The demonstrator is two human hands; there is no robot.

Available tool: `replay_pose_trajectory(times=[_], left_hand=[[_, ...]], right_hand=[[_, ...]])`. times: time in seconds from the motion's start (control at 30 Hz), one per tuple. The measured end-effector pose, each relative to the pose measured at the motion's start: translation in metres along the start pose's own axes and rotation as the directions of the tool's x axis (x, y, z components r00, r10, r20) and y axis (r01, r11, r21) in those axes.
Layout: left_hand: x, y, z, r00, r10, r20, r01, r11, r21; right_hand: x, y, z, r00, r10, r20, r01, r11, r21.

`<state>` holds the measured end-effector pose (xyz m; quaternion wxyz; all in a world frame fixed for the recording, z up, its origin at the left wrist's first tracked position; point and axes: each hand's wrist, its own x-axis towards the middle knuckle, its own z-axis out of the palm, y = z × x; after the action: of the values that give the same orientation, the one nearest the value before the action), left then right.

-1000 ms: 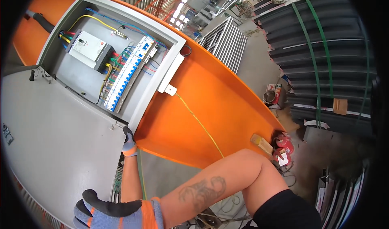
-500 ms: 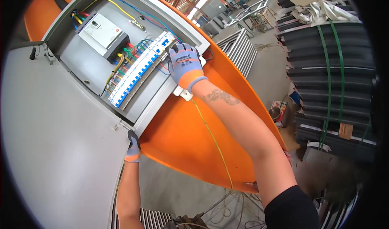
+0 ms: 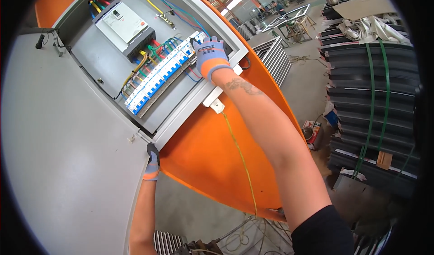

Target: Assembling a large metal window or door frame using a sealant gun, a rubber mallet, and an electric drill.

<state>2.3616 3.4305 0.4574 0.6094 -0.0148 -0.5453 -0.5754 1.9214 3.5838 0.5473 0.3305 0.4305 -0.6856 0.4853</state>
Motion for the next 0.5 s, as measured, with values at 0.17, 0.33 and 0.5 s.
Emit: replay_pose_trajectory(times=[0.17,0.33,0.5], left_hand=[[-0.003,0.002,-0.018,0.924,-0.361,0.127,0.338,0.613,-0.714],[-0.005,0.009,0.008,0.587,-0.525,0.616,0.090,-0.714,-0.695],[-0.018,-0.024,0.104,0.458,0.199,0.866,-0.375,-0.840,0.392]], right_hand=[[0.000,-0.001,-0.005,0.992,0.047,0.118,-0.037,0.995,-0.089],[-0.074,0.003,-0.013,0.889,0.122,-0.442,0.002,0.962,0.271],[-0.241,0.030,-0.030,0.905,0.149,-0.398,0.062,0.881,0.470]])
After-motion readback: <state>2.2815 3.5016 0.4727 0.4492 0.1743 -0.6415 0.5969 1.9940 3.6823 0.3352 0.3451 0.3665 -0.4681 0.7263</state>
